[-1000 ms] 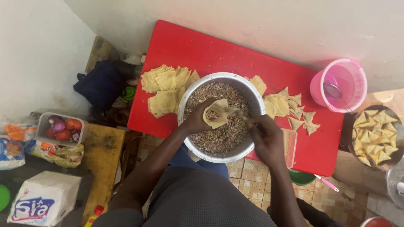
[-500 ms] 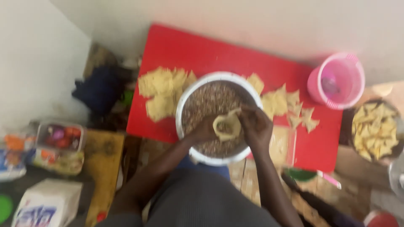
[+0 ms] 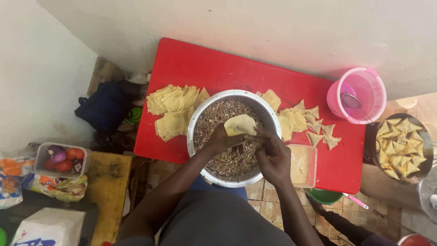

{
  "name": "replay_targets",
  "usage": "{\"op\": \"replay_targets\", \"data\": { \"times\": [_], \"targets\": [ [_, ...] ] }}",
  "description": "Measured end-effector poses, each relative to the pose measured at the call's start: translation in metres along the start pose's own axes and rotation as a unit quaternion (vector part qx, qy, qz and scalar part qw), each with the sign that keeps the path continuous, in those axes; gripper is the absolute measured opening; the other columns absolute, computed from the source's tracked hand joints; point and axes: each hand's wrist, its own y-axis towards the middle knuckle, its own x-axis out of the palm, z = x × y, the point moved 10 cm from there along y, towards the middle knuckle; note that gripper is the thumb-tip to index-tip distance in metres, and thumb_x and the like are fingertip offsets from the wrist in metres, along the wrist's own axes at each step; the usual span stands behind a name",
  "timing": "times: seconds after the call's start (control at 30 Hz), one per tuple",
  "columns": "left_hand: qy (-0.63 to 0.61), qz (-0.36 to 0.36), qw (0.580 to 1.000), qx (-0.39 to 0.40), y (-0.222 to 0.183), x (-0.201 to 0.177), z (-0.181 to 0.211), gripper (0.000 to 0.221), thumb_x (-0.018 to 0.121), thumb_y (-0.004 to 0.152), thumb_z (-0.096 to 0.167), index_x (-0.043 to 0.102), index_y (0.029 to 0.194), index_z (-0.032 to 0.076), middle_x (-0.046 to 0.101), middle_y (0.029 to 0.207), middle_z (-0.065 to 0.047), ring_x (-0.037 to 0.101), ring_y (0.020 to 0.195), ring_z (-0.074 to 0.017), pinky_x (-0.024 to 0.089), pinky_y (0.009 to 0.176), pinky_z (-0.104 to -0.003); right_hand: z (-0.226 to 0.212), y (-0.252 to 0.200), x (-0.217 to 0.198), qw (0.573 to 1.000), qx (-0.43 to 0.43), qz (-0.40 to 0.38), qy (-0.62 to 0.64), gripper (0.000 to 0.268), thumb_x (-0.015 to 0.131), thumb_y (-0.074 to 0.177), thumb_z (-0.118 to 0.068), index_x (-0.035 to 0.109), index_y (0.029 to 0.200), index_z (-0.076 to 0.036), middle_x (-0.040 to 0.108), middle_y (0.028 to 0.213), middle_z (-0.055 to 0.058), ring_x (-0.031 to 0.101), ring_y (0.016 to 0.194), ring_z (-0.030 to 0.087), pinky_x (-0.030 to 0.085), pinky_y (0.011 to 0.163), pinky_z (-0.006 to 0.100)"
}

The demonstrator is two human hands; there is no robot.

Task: Filling and folding samosa wrappers with a meat and vegetable mixture

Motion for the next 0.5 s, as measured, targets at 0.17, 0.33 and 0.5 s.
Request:
{"op": "replay_targets", "data": {
  "times": [0.17,0.33,0.5],
  "targets": [
    [0.054,-0.019,0.998,0.008,0.003,0.0,0.0,0.043,0.1,0.081,-0.002,0.075,0.116,-0.011,0.081,0.087,-0.026,0.081,0.062,-0.0284,0.06,0.041,-0.026,-0.01,0.002,0.007,0.997,-0.034,-0.008,-0.066,0.063,0.06,0.086,0.018,0.073,0.145,0.0,0.091,0.112,0.013,0.069,0.085,0.021,0.049,0.061,0.028],
    [0.109,-0.008,0.993,0.033,0.007,-0.021,-0.021,0.057,0.107,0.073,0.005,0.082,0.124,0.001,0.085,0.101,-0.018,0.08,0.083,-0.0185,0.064,0.064,-0.03,0.014,0.002,0.025,0.985,0.011,-0.056,-0.161,0.074,0.06,0.083,0.011,0.064,0.155,-0.004,0.089,0.123,0.017,0.087,0.095,0.034,0.061,0.073,0.043],
    [0.105,-0.086,0.99,-0.038,0.002,-0.018,-0.044,0.037,0.091,0.095,0.003,0.075,0.127,-0.003,0.08,0.113,-0.027,0.081,0.1,-0.041,0.071,0.092,-0.051,0.023,-0.002,0.033,0.982,-0.02,-0.092,-0.163,0.065,0.067,0.082,0.013,0.072,0.145,-0.006,0.088,0.099,0.023,0.089,0.088,0.038,0.071,0.067,0.041]
  ]
}}
